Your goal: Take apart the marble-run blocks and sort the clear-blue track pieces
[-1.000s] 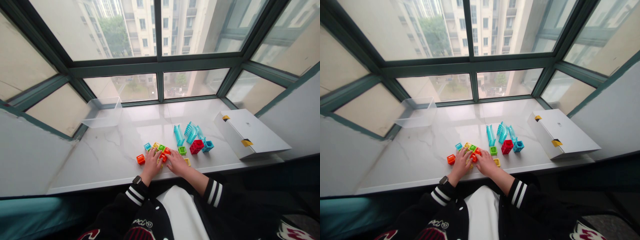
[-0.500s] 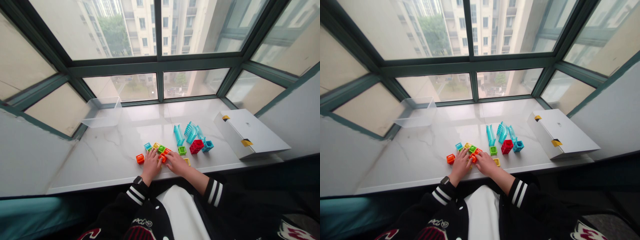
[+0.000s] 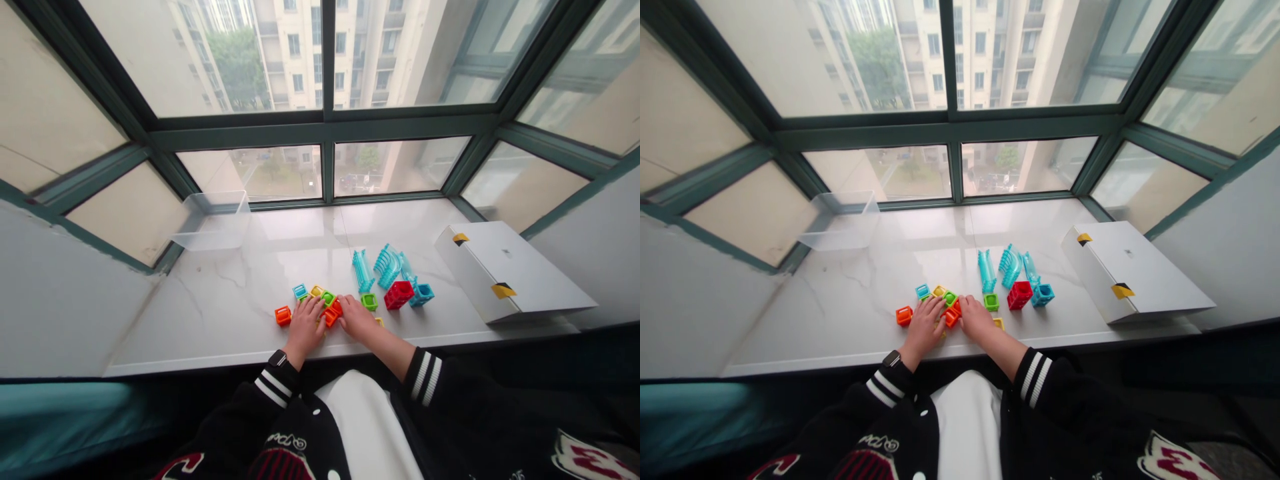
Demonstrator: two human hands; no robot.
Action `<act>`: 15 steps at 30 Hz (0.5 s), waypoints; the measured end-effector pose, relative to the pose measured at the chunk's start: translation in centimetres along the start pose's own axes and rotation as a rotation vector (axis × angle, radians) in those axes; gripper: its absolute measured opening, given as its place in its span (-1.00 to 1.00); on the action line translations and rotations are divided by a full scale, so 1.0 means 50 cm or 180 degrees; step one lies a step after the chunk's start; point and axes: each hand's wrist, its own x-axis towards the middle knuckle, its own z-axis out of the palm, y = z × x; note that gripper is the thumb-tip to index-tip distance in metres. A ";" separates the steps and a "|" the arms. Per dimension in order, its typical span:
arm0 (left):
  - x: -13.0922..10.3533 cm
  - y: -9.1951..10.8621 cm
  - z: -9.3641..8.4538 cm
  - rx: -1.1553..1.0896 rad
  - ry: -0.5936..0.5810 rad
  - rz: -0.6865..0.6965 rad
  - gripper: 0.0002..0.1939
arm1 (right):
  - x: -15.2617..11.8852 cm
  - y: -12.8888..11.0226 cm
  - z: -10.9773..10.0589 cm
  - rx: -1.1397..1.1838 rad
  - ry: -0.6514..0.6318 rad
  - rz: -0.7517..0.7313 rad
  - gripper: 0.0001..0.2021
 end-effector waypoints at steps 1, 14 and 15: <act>-0.001 -0.001 0.002 0.0032 -0.0001 0.0005 -0.53 | 0.003 -0.002 -0.001 -0.0043 -0.0010 0.0053 -0.39; -0.001 0.003 -0.005 0.0050 -0.0008 0.0032 -0.52 | 0.008 -0.002 -0.021 -0.0080 0.0087 0.0122 -0.68; -0.002 0.003 -0.004 0.0064 -0.0011 0.0035 -0.52 | 0.006 0.000 -0.027 -0.0062 0.0094 0.0126 -0.69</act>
